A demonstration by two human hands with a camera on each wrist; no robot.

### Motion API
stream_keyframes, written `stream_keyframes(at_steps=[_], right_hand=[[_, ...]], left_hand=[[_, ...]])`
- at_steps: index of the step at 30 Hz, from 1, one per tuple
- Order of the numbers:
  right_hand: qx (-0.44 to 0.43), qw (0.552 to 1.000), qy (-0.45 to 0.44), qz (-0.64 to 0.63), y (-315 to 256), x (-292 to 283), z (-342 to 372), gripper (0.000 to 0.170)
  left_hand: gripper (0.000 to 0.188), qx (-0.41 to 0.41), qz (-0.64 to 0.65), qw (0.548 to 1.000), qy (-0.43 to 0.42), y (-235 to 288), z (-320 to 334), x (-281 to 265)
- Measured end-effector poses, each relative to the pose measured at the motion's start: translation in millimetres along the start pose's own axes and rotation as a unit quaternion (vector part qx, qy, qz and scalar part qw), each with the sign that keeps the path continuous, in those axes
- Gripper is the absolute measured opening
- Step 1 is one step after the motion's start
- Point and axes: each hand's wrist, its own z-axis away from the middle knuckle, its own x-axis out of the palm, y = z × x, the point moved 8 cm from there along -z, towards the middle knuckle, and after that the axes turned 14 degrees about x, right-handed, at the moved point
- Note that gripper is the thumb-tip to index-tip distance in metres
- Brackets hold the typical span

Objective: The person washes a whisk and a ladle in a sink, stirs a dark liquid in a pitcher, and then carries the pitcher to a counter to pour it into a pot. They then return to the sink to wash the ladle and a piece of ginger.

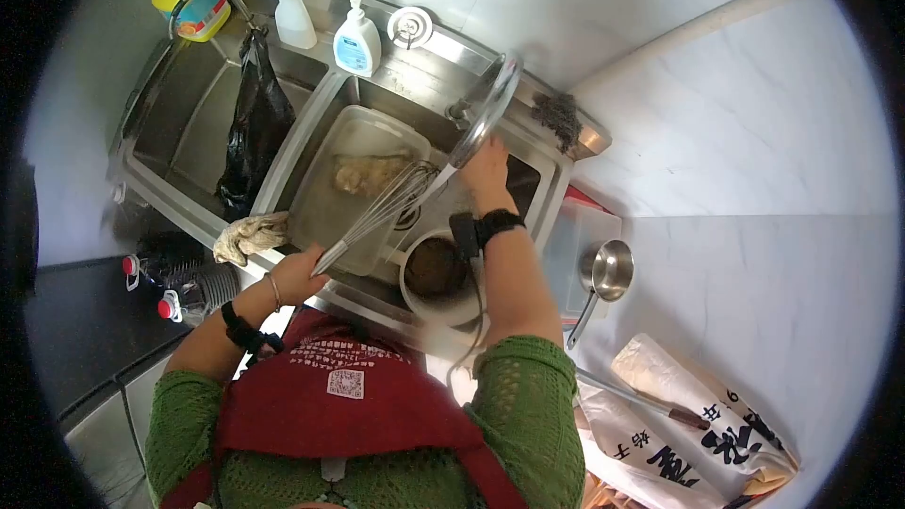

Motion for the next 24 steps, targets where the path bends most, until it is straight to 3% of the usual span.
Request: stream_keyframes(at_steps=[2, 5, 6, 7, 8, 9, 11, 13, 15, 16, 17, 18, 19, 20, 24], right_hand=[[-0.106, 0.994, 0.032, 0.017, -12.4, 4.5, -17.8, 0.048], [-0.113, 0.986, -0.019, 0.122, -5.4, 38.3, -53.4, 0.044], [-0.043, 0.984, -0.113, 0.134, -7.5, 36.8, -55.9, 0.044], [-0.044, 0.983, -0.118, 0.133, -5.6, 37.5, -58.3, 0.044], [0.057, 0.983, -0.175, -0.021, 8.7, 38.8, -63.9, 0.046], [0.158, 0.946, -0.225, -0.173, 24.3, 43.1, -67.5, 0.048], [0.16, 0.938, -0.264, -0.157, 44.0, 62.9, -88.1, 0.053], [0.17, 0.927, -0.302, -0.143, 51.9, 63.4, -73.3, 0.057], [0.04, 0.942, -0.335, -0.003, 33.0, 49.3, -54.5, 0.066], [0.165, 0.907, -0.336, -0.194, 29.9, 32.5, -29.6, 0.066], [0.166, 0.908, -0.332, -0.193, 30.3, 30.6, -14.5, 0.066], [0.138, 0.934, -0.305, 0.124, 45.0, 32.3, 0.6, 0.061], [0.099, 0.864, -0.248, 0.428, 62.0, 27.3, 8.9, 0.058], [0.039, 0.897, -0.207, 0.388, 77.7, 33.8, 6.5, 0.053], [0.023, 0.953, -0.157, 0.257, 33.6, -24.0, 52.9, 0.049]], left_hand=[[0.035, -0.006, 0.047, 0.999, -0.014, 1.0, 3.9, 2.7], [0.037, 0.012, 0.086, 0.996, 0.001, -7.7, 9.4, 9.9], [0.037, 0.006, 0.089, 0.996, 0.002, -8.5, 11.9, 10.4], [0.036, -0.007, 0.147, 0.989, 0.0, -8.1, 15.3, 11.2], [0.034, -0.02, 0.205, 0.979, -0.003, -7.2, 18.3, 11.7], [0.034, -0.022, 0.207, 0.978, -0.004, -5.4, 20.5, 9.6], [0.028, -0.141, 0.458, 0.877, -0.028, -8.4, 30.6, 27.6], [0.022, -0.144, 0.543, 0.827, -0.002, -5.6, 29.4, 33.6], [0.021, -0.151, 0.621, 0.769, 0.009, 7.1, 27.3, 31.1], [0.023, -0.15, 0.639, 0.754, 0.02, 7.8, 26.0, 32.5], [0.023, -0.147, 0.639, 0.755, 0.018, 11.4, 22.3, 32.3], [0.022, -0.14, 0.667, 0.731, 0.031, 16.5, 18.2, 30.6], [0.022, -0.134, 0.693, 0.707, 0.044, 20.8, 15.7, 28.7], [0.021, -0.113, 0.708, 0.696, 0.04, 23.9, 11.2, 29.0], [0.021, -0.115, 0.74, 0.658, 0.083, 40.7, -15.7, 30.5]])
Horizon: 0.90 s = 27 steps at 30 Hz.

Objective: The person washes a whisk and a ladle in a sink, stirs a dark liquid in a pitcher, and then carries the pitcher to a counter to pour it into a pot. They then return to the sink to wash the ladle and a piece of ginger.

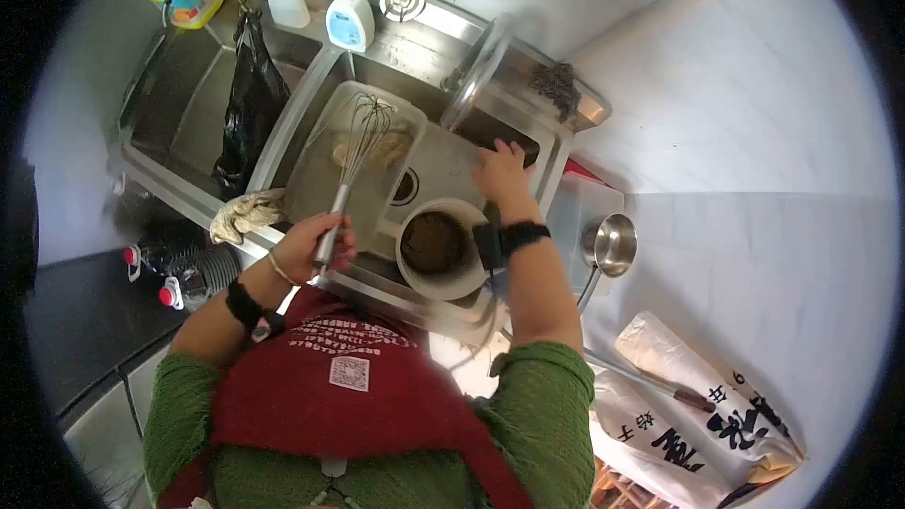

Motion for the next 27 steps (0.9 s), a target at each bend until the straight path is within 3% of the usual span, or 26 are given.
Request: stream_keyframes(at_steps=[2, 4, 6, 9, 10, 12, 13, 15, 17, 18, 19, 21, 23, 25, 26, 27], right_hand=[[-0.166, 0.969, 0.065, -0.172, -13.7, -17.0, 38.8, 0.054], [-0.266, 0.934, 0.104, -0.215, -45.5, -50.4, 109.9, 0.059], [-0.341, 0.91, 0.074, -0.226, -70.7, -72.4, 168.5, 0.056], [-0.325, 0.885, 0.054, -0.33, -75.0, -87.6, 217.5, 0.045], [-0.318, 0.886, 0.057, -0.332, -68.1, -84.8, 219.9, 0.045], [-0.324, 0.872, 0.171, -0.324, -44.8, -95.5, 228.3, 0.035], [-0.319, 0.874, 0.173, -0.325, -37.1, -98.7, 231.1, 0.035], [-0.279, 0.829, 0.279, -0.396, -6.8, -124.9, 248.8, 0.029], [-0.217, 0.838, 0.297, -0.403, 16.7, -144.7, 265.6, 0.028], [-0.203, 0.843, 0.318, -0.383, 25.6, -158.8, 279.7, 0.024], [-0.188, 0.847, 0.34, -0.363, 35.8, -169.1, 292.0, 0.02], [-0.113, 0.79, 0.346, -0.494, 78.1, -170.9, 310.8, 0.011], [-0.026, 0.748, 0.316, -0.583, 89.8, -190.1, 326.6, 0.006], [0.023, 0.759, 0.297, -0.579, 96.0, -187.5, 329.6, 0.006], [0.064, 0.768, 0.272, -0.576, 97.9, -183.0, 327.5, 0.005], [0.08, 0.801, 0.245, -0.541, 93.3, -171.9, 318.4, 0.006]], left_hand=[[0.023, 0.006, 0.02, 1.0, -0.018, -3.1, -10.9, 21.4], [0.024, 0.002, 0.04, 0.998, -0.041, -14.3, -23.8, 36.8], [0.028, -0.005, 0.058, 0.993, -0.106, -31.4, -33.8, 56.8], [0.035, 0.0, 0.042, 0.98, -0.193, -31.2, -6.1, 124.9], [0.042, 0.034, -0.053, 0.979, -0.196, -32.5, -0.3, 140.1], [0.044, 0.035, -0.048, 0.974, -0.217, -47.4, 3.5, 157.2], [0.046, 0.042, -0.04, 0.971, -0.233, -52.1, 4.8, 160.7], [0.046, 0.031, -0.06, 0.965, -0.254, -64.9, 7.5, 156.9], [0.039, 0.048, -0.216, 0.894, -0.389, -57.1, 31.2, 180.8], [0.025, 0.026, -0.236, 0.877, -0.418, -58.3, 36.4, 178.8], [0.025, 0.018, -0.235, 0.876, -0.421, -56.4, 32.3, 166.0], [0.013, 0.055, -0.412, 0.807, -0.419, -54.4, 5.3, 116.8], [0.012, 0.098, -0.518, 0.795, -0.3, -43.2, -35.4, 54.4], [0.025, 0.188, -0.592, 0.744, -0.246, -24.4, -57.1, 27.1], [0.025, 0.185, -0.59, 0.745, -0.251, -27.4, -64.5, 19.5], [0.032, 0.22, -0.634, 0.708, -0.219, -22.5, -73.4, 12.9]])
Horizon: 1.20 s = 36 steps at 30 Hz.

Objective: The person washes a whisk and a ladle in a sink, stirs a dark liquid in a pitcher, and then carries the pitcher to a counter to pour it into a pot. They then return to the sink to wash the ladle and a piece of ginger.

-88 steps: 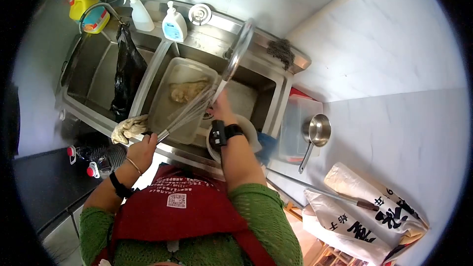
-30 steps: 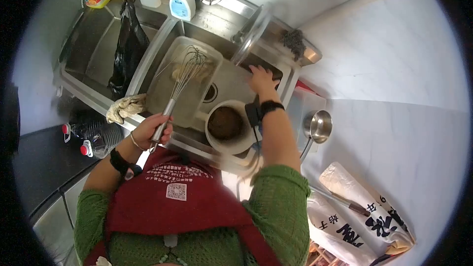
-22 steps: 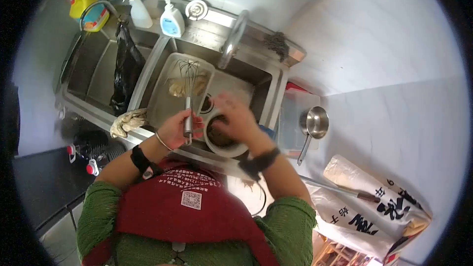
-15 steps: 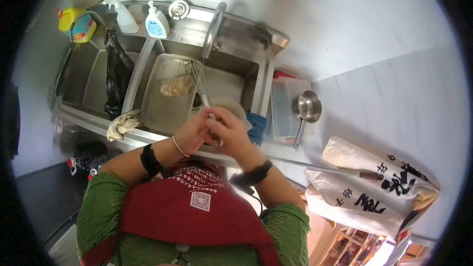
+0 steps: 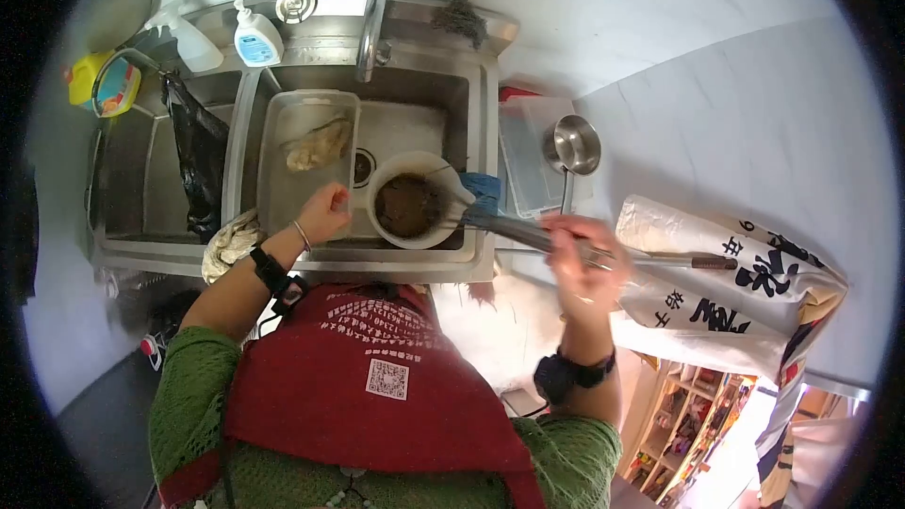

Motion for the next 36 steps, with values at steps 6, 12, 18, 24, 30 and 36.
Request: stream_keyframes(at_steps=[6, 12, 18, 24, 30, 36], right_hand=[[0.009, 0.983, -0.121, 0.134, 99.3, 128.0, -16.3, 0.017], [0.022, 0.966, -0.148, 0.209, 130.0, 167.8, -13.0, 0.027], [-0.031, 0.935, -0.294, 0.198, 140.3, 214.8, -13.5, 0.018], [-0.064, 0.958, -0.218, 0.174, 139.2, 205.2, -31.7, 0.015], [0.045, 0.978, -0.191, 0.078, 160.6, 207.7, -26.0, 0.011], [0.025, 0.971, -0.106, 0.214, 160.8, 197.0, -41.9, 0.007]], left_hand=[[0.05, 0.011, -0.167, 0.985, -0.051, -34.8, -28.1, 27.6], [0.05, -0.034, -0.133, 0.98, -0.141, -59.2, -39.7, 51.6], [0.043, -0.051, -0.127, 0.978, -0.159, -56.2, -46.0, 48.4], [0.04, -0.041, -0.109, 0.978, -0.175, -55.1, -46.5, 50.3], [0.038, -0.03, -0.121, 0.978, -0.169, -52.5, -47.0, 49.1], [0.037, -0.007, -0.133, 0.98, -0.149, -60.6, -46.7, 51.0]])
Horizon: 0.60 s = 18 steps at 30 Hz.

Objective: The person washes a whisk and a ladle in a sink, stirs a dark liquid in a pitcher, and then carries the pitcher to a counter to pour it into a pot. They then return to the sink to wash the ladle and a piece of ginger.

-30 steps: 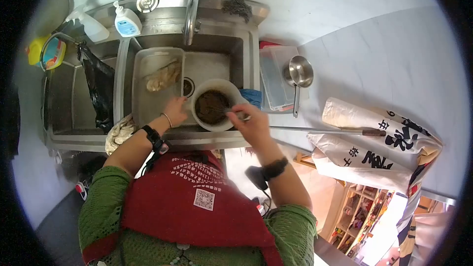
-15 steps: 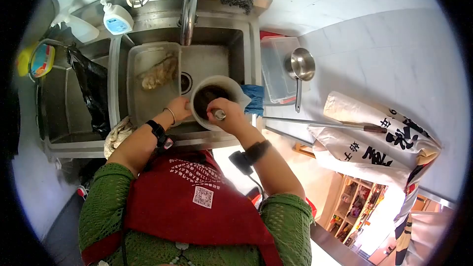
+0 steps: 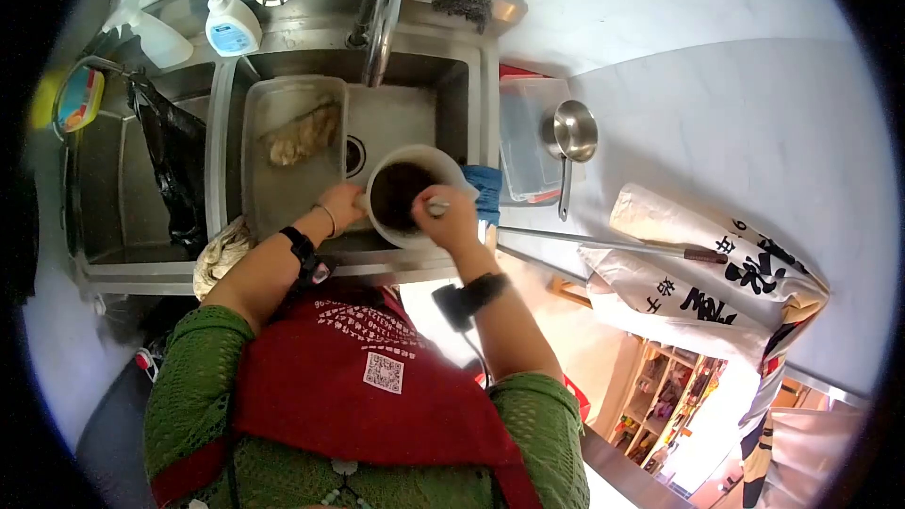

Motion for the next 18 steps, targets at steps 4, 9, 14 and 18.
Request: stream_keyframes(at_steps=[4, 9, 14, 18], right_hand=[[0.019, 0.991, -0.024, -0.134, 4.0, 16.7, -2.9, 0.009], [0.074, 0.994, -0.018, -0.083, 24.5, 20.4, -1.1, 0.009], [0.074, 0.991, 0.027, -0.104, 53.1, 5.7, -12.5, 0.008], [0.097, 0.975, -0.053, -0.192, 26.7, 32.3, 4.5, 0.008]], left_hand=[[0.044, -0.022, 0.032, 0.999, -0.025, -3.2, 0.3, 6.9], [0.053, -0.02, 0.042, 0.995, 0.087, 3.8, 16.2, -20.0], [0.048, -0.01, 0.145, 0.968, 0.206, -20.9, 50.8, -47.3], [0.041, -0.081, 0.222, 0.951, 0.202, -36.7, 77.1, -59.5]])
